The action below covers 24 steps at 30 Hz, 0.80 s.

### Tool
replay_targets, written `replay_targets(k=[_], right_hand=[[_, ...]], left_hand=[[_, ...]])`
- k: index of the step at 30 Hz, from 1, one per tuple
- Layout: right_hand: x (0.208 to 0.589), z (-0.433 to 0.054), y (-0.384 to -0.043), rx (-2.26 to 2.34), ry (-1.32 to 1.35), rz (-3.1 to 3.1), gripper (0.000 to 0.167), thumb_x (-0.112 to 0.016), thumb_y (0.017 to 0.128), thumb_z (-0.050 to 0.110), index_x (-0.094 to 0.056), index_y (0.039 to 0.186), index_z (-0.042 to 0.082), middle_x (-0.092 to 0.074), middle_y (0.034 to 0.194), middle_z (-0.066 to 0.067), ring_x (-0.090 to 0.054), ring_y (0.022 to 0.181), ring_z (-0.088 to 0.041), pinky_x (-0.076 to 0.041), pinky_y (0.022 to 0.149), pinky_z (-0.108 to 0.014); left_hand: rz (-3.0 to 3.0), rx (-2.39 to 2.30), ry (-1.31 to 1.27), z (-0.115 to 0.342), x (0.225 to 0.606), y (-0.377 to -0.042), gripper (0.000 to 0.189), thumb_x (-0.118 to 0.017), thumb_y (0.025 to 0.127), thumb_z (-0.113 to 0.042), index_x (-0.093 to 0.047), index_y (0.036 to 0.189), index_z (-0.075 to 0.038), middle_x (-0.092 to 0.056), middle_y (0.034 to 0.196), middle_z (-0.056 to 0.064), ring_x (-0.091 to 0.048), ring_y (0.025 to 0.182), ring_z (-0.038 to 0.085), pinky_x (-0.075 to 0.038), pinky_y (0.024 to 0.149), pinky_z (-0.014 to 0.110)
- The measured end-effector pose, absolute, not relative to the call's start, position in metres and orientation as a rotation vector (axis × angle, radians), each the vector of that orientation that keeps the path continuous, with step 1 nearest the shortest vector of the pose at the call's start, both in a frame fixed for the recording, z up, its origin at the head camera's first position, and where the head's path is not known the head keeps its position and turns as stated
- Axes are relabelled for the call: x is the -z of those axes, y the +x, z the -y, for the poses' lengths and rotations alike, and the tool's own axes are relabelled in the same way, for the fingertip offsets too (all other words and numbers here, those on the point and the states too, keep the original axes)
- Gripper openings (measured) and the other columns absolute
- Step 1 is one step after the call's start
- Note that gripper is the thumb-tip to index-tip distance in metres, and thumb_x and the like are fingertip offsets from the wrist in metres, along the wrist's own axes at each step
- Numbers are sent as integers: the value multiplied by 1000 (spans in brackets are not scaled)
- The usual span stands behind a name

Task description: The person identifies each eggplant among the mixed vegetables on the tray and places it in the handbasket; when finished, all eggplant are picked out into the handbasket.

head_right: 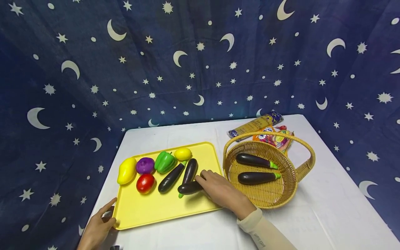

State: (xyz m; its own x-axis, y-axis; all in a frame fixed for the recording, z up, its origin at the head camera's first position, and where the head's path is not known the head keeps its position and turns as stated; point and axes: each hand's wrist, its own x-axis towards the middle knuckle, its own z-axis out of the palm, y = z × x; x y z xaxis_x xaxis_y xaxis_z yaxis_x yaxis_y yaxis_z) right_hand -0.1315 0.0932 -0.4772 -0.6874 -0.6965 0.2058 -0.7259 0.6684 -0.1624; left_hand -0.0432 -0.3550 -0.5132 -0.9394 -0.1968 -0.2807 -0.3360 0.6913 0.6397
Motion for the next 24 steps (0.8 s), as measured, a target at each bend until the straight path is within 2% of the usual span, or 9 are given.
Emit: replay_targets(k=[4,12,21,24], right_hand=[[472,-96,-132,-465,1140,2689,42,-78,96,22,-60,134,21,-63,120,3,-63,103,-11,-59,88,-32],[466,-103,-131,-752,1087,2551,43,-78,95,21,-59,133,14,-68,122,0,-70,107,-11,-63,90,-33],[459,-114,-128,-1004,1032,2419,51,-83,88,5,-55,131,5,-69,120,-6,-75,105,-21,-64,89,-38],[453,-121,-127,-1000,1005,2375,57,-86,83,1,-55,131,3,-70,119,-5,-75,103,-20,-64,86,-35]], left_hand=[[-2718,-1063,-434,355,513,-44,81,-64,90,-4,-36,165,-7,-49,157,35,-42,148,59,-34,120,73],[-2715,-1075,-428,355,514,-45,81,-63,90,-3,-35,165,-7,-51,156,34,-45,147,58,-36,119,72],[-2724,-1075,-430,355,516,-44,80,-63,89,-3,-37,165,-7,-49,158,34,-45,147,57,-38,118,70],[-2725,-1081,-433,355,517,-44,81,-64,89,-3,-37,165,-8,-48,159,34,-45,147,56,-38,119,69]])
